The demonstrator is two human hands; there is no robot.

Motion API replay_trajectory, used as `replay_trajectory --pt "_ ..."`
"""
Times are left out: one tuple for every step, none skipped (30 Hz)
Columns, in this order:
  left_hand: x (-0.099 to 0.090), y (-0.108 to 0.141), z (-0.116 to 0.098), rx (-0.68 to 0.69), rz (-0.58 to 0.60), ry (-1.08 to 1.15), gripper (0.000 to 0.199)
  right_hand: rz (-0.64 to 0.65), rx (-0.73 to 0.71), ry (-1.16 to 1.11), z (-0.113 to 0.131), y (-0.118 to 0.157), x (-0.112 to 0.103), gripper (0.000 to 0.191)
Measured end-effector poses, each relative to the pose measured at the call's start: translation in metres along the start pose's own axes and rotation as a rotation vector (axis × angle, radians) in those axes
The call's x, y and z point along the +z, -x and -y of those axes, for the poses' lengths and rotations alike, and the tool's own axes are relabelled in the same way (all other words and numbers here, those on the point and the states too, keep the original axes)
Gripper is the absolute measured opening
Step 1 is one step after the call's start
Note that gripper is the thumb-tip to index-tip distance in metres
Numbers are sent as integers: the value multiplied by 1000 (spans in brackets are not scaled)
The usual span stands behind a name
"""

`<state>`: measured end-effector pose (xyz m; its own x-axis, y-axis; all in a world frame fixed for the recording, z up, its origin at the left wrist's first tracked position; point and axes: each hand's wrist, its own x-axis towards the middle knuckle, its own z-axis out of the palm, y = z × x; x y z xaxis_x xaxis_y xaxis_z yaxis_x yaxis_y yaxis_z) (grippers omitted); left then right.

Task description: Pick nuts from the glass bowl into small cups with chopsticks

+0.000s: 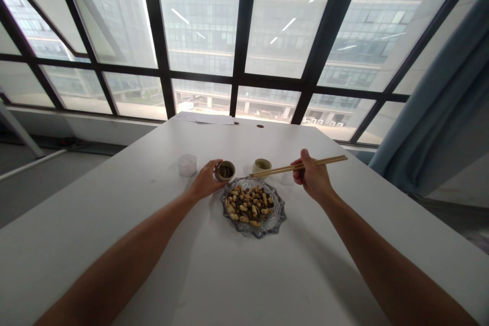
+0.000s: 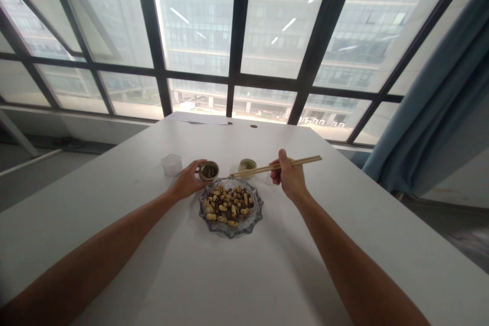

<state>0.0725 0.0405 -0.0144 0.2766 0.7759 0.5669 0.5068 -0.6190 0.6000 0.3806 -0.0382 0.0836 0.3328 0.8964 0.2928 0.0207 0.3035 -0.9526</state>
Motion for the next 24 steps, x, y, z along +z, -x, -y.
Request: replay_trajectory --pt "0 0 0 0 1 -4 69 -1 1 -5 0 0 0 58" --pt "0 0 -1 0 2 -6 69 -2 2 -7 0 0 0 58" --pt "-1 0 -1 1 2 -6 69 -1 3 -9 0 0 0 58" --pt "-1 0 -1 2 3 -5 69 0 5 -11 0 0 0 58" --pt "-1 0 -1 2 5 -5 70 1 10 -14 0 0 1 58" --pt "-1 0 -2 1 6 -5 70 1 16 -19 1 1 1 58" --pt "-1 0 -1 0 6 -7 71 -1 23 -23 1 1 1 58" --pt "-1 0 -1 -1 4 -10 71 -2 30 -28 2 1 1 58" --pt "0 0 -1 1 0 -13 70 -6 36 -33 2 1 1 58" --pt "0 0 -1 3 -4 -15 70 -10 42 -39 3 1 1 58" --pt "0 0 -1 5 -8 -14 70 -14 47 -47 3 1 1 57" --pt "0 0 -2 3 -10 -9 70 -17 50 -53 3 1 1 57" --pt "0 0 -2 -8 -10 4 70 -23 51 -58 3 1 1 56" --pt "-1 0 -4 -29 -8 24 71 -28 51 -61 3 1 2 56" --pt "-1 0 -5 -59 -7 48 72 -35 50 -64 3 1 2 56" --pt "-2 -1 -7 -96 -10 74 72 -40 53 -68 3 1 2 56" --pt "-3 -1 -9 -138 -18 97 71 -46 59 -74 3 0 2 56" --pt "-5 -1 -10 -182 -30 119 70 -52 69 -83 3 0 2 56" --pt "-6 -2 -12 -226 -45 137 69 -60 79 -95 3 0 2 55" --pt "-7 -2 -13 -267 -59 152 68 -69 91 -106 3 -1 2 55" --pt "-8 -3 -14 -303 -72 167 66 -78 101 -117 3 -1 2 54" --pt "-8 -4 -14 -332 -81 182 65 -87 109 -127 3 -2 1 54" --pt "-8 -4 -15 -352 -87 197 63 -95 117 -135 3 -2 1 54" --pt "-9 -4 -14 -363 -91 208 62 -100 123 -141 2 -3 0 54"
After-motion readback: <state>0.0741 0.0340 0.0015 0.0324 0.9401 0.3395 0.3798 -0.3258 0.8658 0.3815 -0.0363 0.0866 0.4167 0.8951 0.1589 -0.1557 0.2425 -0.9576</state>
